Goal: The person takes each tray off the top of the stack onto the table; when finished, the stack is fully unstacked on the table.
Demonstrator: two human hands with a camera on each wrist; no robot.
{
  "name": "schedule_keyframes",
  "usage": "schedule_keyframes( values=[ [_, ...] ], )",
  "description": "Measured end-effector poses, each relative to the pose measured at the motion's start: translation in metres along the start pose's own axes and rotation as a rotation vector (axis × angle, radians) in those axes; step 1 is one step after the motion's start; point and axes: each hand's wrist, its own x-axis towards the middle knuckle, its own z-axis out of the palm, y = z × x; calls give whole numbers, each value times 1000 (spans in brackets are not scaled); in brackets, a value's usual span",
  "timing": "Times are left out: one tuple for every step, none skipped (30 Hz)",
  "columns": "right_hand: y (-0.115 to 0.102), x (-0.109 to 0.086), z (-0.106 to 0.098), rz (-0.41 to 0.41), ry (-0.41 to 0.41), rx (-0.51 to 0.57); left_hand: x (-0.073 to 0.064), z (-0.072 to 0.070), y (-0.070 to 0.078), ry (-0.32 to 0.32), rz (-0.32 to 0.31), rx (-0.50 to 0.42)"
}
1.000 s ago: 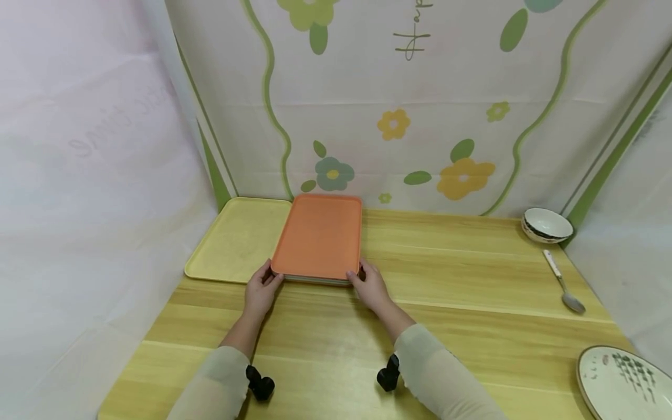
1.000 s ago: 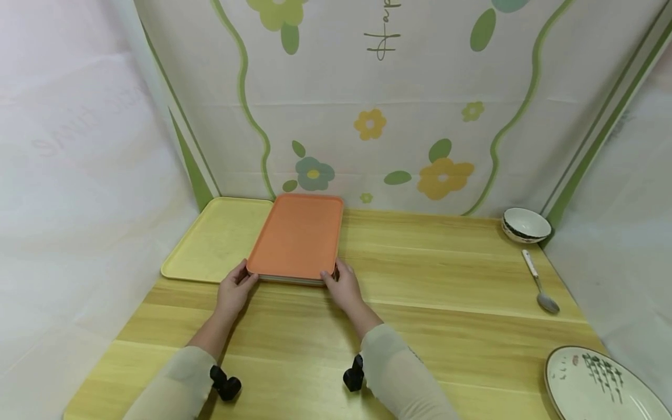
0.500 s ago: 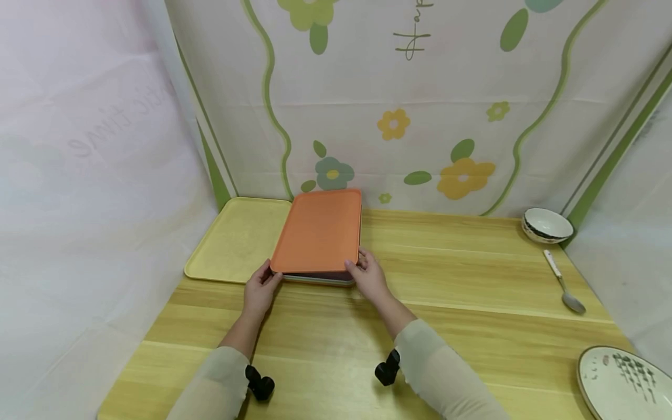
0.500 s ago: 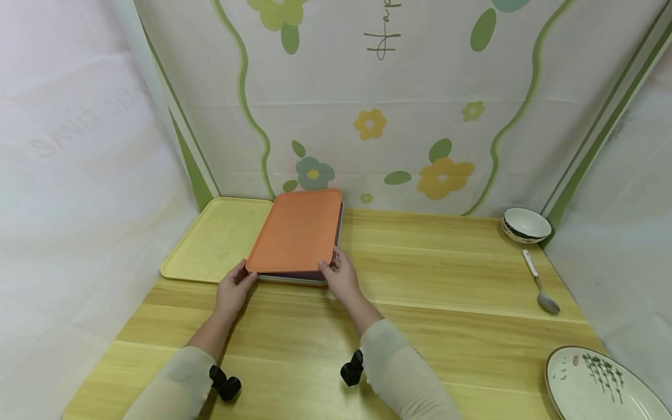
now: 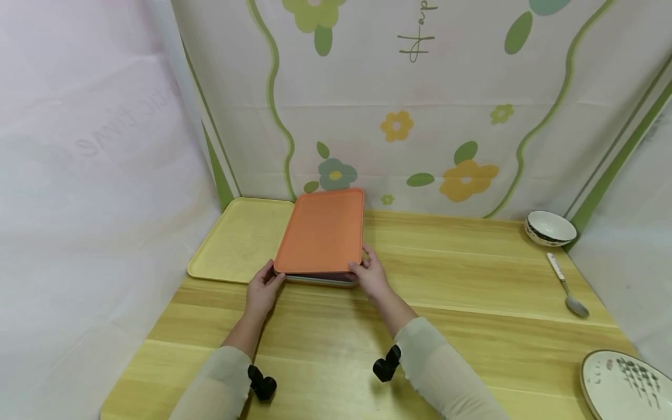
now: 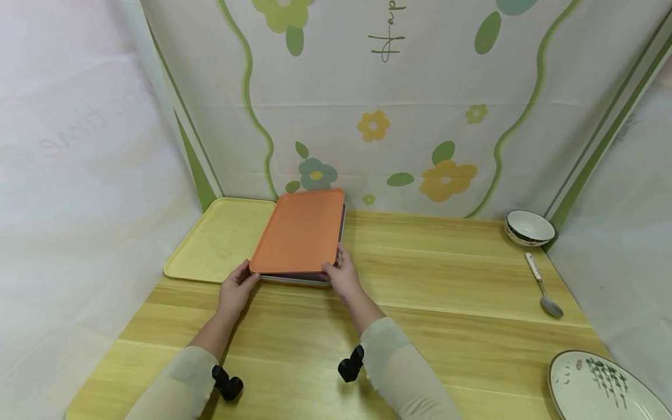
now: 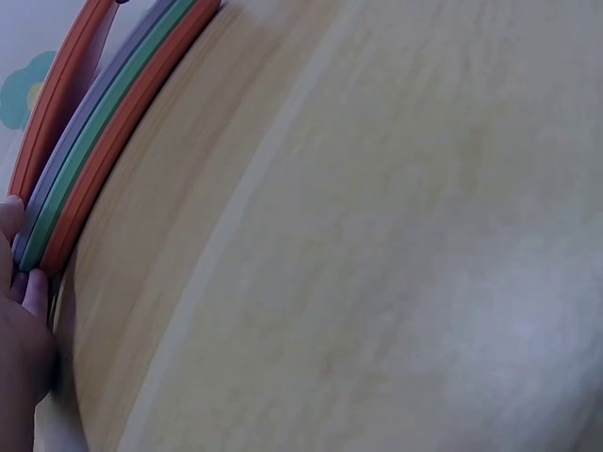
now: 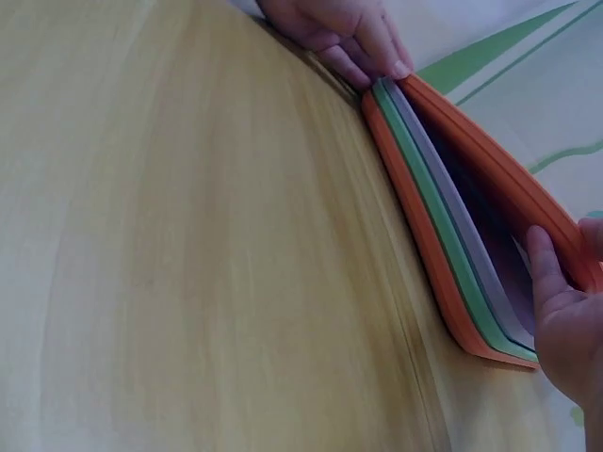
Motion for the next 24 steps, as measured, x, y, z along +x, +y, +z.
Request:
schedule_keyframes(
  values=[
    [-1,0,-2,3,5,7,0,1,-1,-2,0,11],
    [-1,-1,-4,4,7,12,1,1,-2,-4,2,22],
    [-3,-2,-6,8,12,22,1,1,-2,-7,3,36],
    [-3,-2,-8,9,14,26,1,2,-3,-9,9,50],
    [-4,-3,-11,6,12,36,2,2,-4,-9,15,59],
    [-6,-4,-14,5,12,47,2,2,-6,-10,19,67],
    [-7,-5,-17,5,10,57,3,2,-7,-9,33,75],
    [-9,-5,-21,1,4,69,3,3,-8,-9,48,79],
    [-11,-7,-25,-4,-3,81,3,3,-9,-6,72,84],
    [-12,-8,-29,-9,-10,93,3,3,-9,-3,96,88],
    [-14,-10,-33,-14,-20,104,3,3,-10,2,123,92],
    [-16,-11,-38,-17,-29,109,2,4,-11,8,147,97],
    [-18,-12,-43,-22,-41,114,1,4,-11,15,172,103],
    [-19,-14,-49,-26,-50,117,0,4,-12,28,203,98],
    [-21,-16,-54,-30,-59,112,0,5,-12,34,216,103],
    [-22,-18,-60,-32,-63,108,-1,5,-12,35,217,102],
    [-23,-21,-66,-33,-70,101,-1,5,-11,37,215,100],
    [-24,-23,-72,-38,-73,96,-1,5,-11,39,199,106],
    [-25,-26,-78,-41,-76,92,0,5,-11,42,179,116],
    [-25,-28,-84,-41,-76,86,0,5,-10,43,158,131],
    [-26,-31,-90,-40,-77,81,1,5,-9,39,127,164],
    [-26,-33,-96,-39,-73,83,1,5,-8,39,109,188],
    [-26,-36,-102,-39,-71,77,1,5,-7,41,97,215],
    [-25,-38,-108,-40,-70,71,1,5,-6,41,84,242]
  ],
)
